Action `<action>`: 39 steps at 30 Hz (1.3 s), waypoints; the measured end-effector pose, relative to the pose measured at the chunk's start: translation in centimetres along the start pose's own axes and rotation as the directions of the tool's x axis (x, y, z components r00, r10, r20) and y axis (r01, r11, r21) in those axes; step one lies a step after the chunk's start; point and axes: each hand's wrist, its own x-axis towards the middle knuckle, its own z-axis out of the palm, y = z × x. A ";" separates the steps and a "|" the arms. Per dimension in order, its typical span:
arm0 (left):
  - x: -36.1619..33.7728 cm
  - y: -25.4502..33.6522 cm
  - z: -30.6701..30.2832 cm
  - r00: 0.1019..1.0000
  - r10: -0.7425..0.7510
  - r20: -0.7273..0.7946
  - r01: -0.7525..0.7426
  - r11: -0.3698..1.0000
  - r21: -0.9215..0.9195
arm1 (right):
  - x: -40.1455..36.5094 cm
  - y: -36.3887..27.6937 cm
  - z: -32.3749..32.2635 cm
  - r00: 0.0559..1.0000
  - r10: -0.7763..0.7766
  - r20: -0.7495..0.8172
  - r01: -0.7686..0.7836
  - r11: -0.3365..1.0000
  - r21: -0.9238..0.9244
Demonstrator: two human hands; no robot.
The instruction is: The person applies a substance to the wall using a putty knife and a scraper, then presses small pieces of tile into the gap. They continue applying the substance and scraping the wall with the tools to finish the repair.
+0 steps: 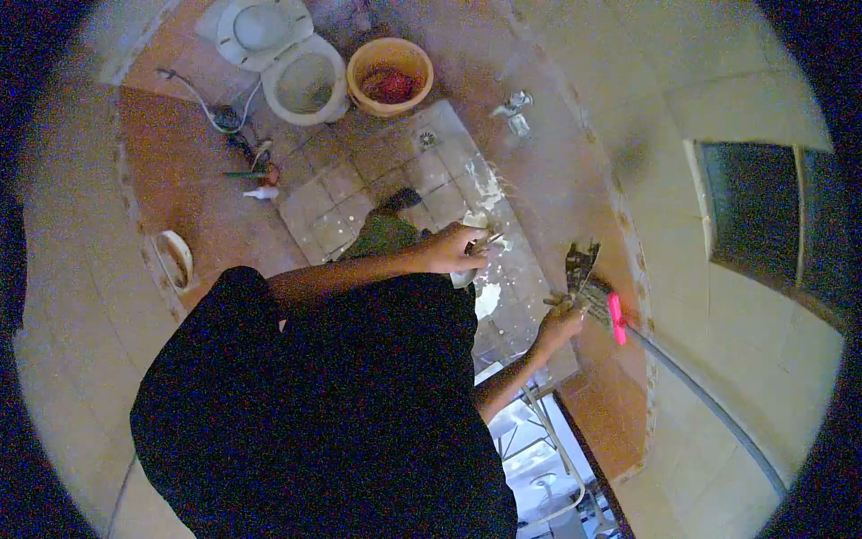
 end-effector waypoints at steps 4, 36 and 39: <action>1.9 -1.1 -4.3 0.996 0.074 0.057 -0.071 0.996 -0.057 | 1.2 -4.6 0.6 0.981 0.195 0.008 -0.195 0.980 0.024; 4.2 -5.5 -17.4 0.992 -0.025 0.127 0.034 0.997 -0.069 | -4.1 -9.6 4.0 0.871 0.189 -0.454 -0.288 0.944 -0.160; 4.2 -6.4 -17.4 0.995 0.018 0.099 -0.010 0.997 -0.077 | -3.9 -11.4 4.5 0.861 0.272 -0.430 -0.367 0.917 -0.155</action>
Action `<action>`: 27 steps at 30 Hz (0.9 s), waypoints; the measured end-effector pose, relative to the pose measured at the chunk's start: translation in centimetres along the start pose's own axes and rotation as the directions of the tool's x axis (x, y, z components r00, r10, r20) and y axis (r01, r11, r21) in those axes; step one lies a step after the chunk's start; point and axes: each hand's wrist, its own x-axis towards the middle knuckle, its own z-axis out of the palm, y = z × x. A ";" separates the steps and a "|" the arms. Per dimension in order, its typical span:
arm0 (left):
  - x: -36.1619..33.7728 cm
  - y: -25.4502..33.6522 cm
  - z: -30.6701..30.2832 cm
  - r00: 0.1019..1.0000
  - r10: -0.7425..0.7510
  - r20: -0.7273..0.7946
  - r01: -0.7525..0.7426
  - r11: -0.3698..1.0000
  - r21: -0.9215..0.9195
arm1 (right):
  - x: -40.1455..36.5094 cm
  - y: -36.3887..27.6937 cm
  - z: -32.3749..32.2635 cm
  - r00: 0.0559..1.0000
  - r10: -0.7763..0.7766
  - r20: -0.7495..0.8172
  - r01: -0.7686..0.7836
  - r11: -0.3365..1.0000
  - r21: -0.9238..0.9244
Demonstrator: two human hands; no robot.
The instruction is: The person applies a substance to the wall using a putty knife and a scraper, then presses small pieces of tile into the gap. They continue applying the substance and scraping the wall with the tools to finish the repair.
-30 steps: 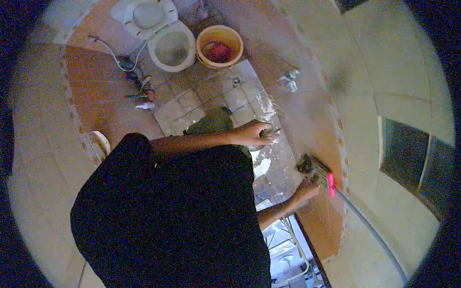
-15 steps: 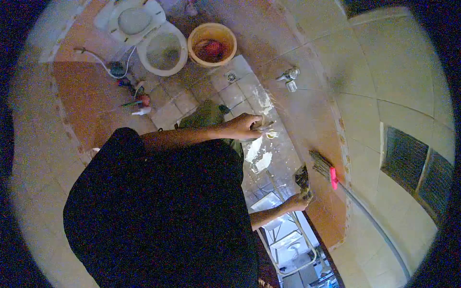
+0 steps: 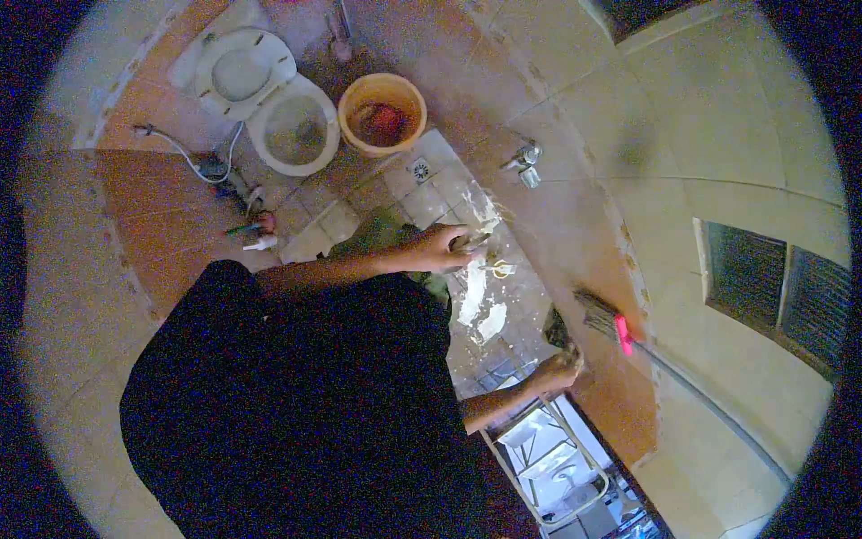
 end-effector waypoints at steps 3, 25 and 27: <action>-0.5 1.5 -0.6 0.996 -0.075 -0.055 0.073 0.996 -0.044 | 0.3 1.4 1.3 0.995 -0.098 -0.022 0.096 0.993 -0.075; 1.4 -9.1 1.6 0.998 0.070 0.001 -0.068 0.969 -0.237 | 28.3 -40.4 -35.0 0.156 -0.437 -0.886 0.835 0.537 -0.118; 1.4 -7.6 0.8 0.996 0.067 -0.051 -0.077 0.965 -0.251 | 32.1 -42.7 -35.7 0.048 -0.465 -0.884 0.853 0.480 -0.206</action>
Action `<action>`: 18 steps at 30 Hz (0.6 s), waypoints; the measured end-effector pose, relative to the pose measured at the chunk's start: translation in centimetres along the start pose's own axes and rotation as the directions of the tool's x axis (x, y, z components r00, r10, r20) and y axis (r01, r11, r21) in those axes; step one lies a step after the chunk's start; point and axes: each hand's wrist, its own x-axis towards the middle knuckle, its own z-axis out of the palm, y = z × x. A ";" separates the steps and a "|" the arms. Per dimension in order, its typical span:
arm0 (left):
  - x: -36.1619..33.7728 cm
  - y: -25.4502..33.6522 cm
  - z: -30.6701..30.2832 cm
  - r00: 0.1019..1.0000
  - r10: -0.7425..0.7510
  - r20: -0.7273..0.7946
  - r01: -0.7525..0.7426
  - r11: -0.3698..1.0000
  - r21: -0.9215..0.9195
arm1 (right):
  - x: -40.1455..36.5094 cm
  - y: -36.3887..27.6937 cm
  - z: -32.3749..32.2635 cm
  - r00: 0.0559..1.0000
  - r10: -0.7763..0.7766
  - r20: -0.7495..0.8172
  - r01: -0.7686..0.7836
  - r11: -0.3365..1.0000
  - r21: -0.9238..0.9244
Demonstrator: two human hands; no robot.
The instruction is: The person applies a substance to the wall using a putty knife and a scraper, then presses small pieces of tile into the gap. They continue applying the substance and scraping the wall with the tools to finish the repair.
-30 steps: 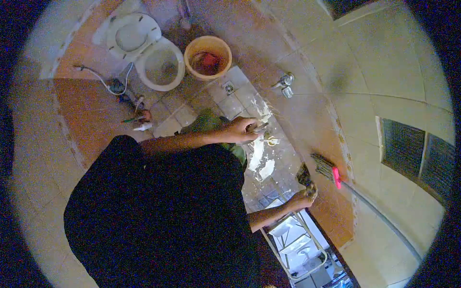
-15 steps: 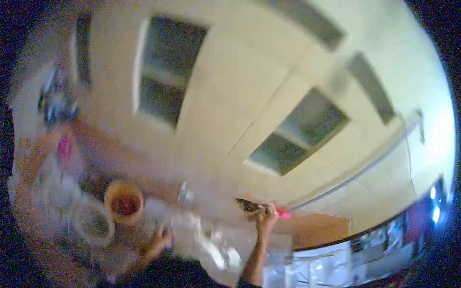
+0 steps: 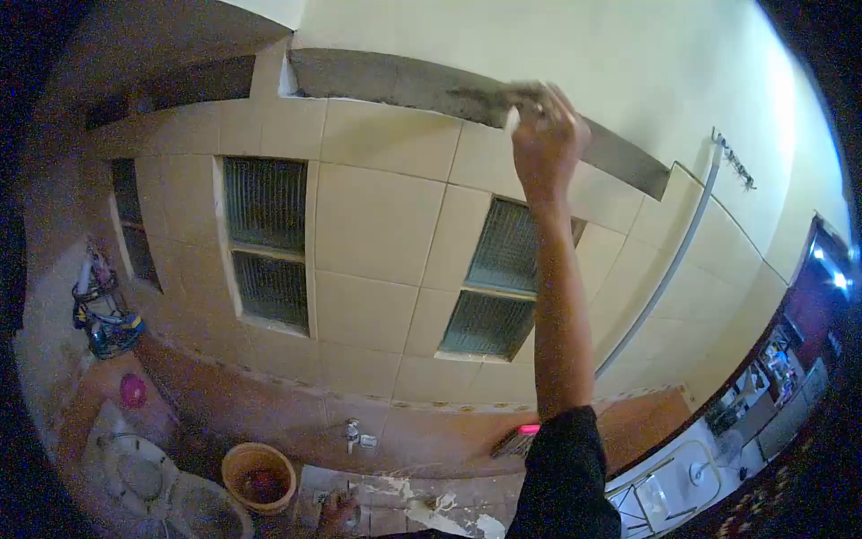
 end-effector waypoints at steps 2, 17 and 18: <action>-0.4 1.8 -0.4 0.990 -0.110 0.090 0.113 0.993 -0.030 | 1.3 0.9 2.4 0.999 -0.038 0.016 0.038 0.999 -0.008; -3.2 2.3 -3.1 0.967 -0.254 0.010 0.250 0.947 -0.201 | -0.4 3.1 7.0 0.960 -0.259 -0.104 0.218 0.930 -0.297; -3.5 2.5 -3.6 0.966 -0.259 -0.006 0.254 0.950 -0.183 | 0.4 1.3 6.0 0.963 -0.227 -0.142 0.195 0.959 -0.207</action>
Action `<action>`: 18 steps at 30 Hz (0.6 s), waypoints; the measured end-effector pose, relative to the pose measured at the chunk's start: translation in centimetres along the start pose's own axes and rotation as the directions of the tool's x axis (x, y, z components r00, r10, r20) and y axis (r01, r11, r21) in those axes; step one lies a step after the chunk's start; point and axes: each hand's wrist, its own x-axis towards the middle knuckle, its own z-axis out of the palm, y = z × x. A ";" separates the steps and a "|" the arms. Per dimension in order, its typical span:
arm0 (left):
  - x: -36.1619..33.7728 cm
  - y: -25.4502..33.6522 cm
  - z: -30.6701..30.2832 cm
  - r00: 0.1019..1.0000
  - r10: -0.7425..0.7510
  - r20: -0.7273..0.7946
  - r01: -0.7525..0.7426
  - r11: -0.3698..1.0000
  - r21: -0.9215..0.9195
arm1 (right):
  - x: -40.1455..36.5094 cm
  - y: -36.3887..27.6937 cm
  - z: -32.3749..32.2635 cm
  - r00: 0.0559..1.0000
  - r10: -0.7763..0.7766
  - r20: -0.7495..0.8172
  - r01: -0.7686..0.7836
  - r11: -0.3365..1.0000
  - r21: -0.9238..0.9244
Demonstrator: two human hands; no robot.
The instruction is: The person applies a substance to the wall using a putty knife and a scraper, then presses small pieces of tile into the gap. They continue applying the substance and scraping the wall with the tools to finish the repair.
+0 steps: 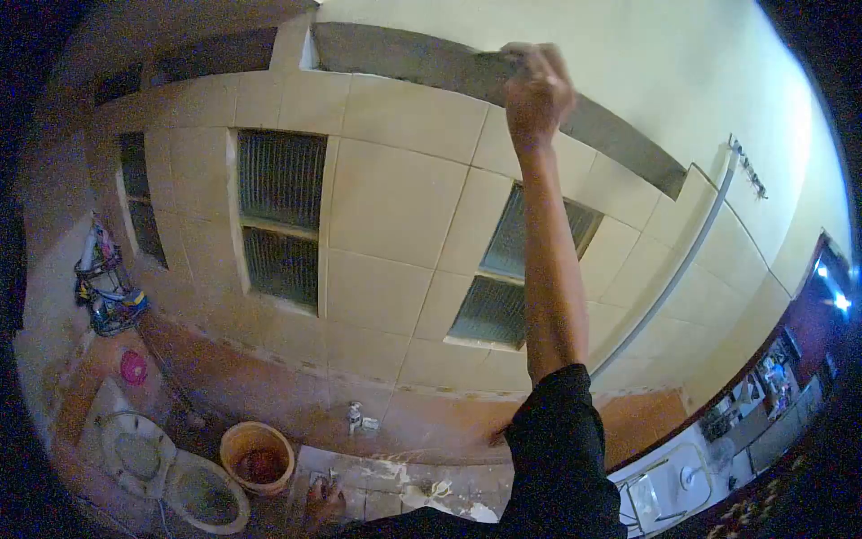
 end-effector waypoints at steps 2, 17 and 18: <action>1.0 0.5 0.4 0.999 0.026 -0.036 -0.025 1.000 0.008 | 1.1 -0.6 0.4 0.997 0.040 -0.059 -0.034 0.994 0.105; 1.4 0.5 -0.4 0.975 0.064 -0.214 -0.024 0.982 0.185 | 5.2 2.2 -7.0 0.941 0.337 0.011 -0.335 0.932 0.140; 1.4 0.7 -0.5 0.972 0.067 -0.223 -0.021 0.979 0.201 | 5.2 2.0 -7.1 0.956 0.286 0.073 -0.293 0.949 0.117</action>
